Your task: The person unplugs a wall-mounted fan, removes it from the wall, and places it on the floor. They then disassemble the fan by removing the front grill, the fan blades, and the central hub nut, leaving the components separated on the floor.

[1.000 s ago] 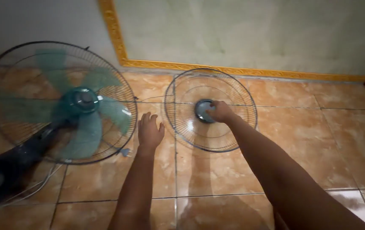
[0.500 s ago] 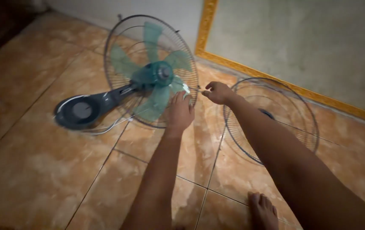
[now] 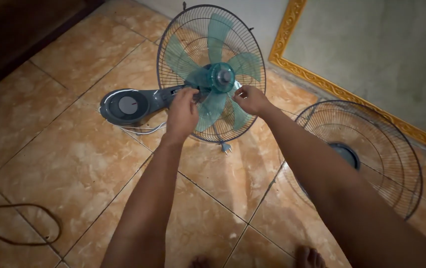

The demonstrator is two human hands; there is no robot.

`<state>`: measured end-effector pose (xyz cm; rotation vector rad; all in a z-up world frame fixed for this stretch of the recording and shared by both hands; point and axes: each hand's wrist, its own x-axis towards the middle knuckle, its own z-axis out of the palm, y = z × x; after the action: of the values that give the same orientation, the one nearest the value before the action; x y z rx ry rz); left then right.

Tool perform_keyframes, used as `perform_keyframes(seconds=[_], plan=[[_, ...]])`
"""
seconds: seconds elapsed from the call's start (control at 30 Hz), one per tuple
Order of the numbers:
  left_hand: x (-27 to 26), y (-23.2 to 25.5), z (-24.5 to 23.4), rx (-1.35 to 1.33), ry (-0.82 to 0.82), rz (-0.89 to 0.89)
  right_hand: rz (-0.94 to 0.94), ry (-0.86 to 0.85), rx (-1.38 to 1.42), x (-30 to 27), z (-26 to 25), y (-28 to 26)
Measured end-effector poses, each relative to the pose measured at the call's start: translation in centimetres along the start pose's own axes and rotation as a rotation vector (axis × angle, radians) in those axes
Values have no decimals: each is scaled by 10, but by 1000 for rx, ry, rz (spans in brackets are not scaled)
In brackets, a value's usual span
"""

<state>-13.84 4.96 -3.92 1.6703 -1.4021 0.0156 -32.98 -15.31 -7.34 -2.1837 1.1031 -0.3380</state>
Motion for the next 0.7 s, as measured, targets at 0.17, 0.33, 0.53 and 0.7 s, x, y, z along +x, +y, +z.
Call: perform_keyframes(seconds=[0.17, 0.33, 0.53, 0.7], plan=[[10, 7, 19, 30, -100, -4, -22, 30, 43, 13, 3, 8], [29, 12, 44, 318, -138, -39, 44, 46, 33, 25, 8, 5], [51, 19, 64, 492, -218, -99, 94, 64, 48, 52, 3, -16], [61, 11, 74, 512, -254, -106, 86, 94, 0, 71, 12, -29]])
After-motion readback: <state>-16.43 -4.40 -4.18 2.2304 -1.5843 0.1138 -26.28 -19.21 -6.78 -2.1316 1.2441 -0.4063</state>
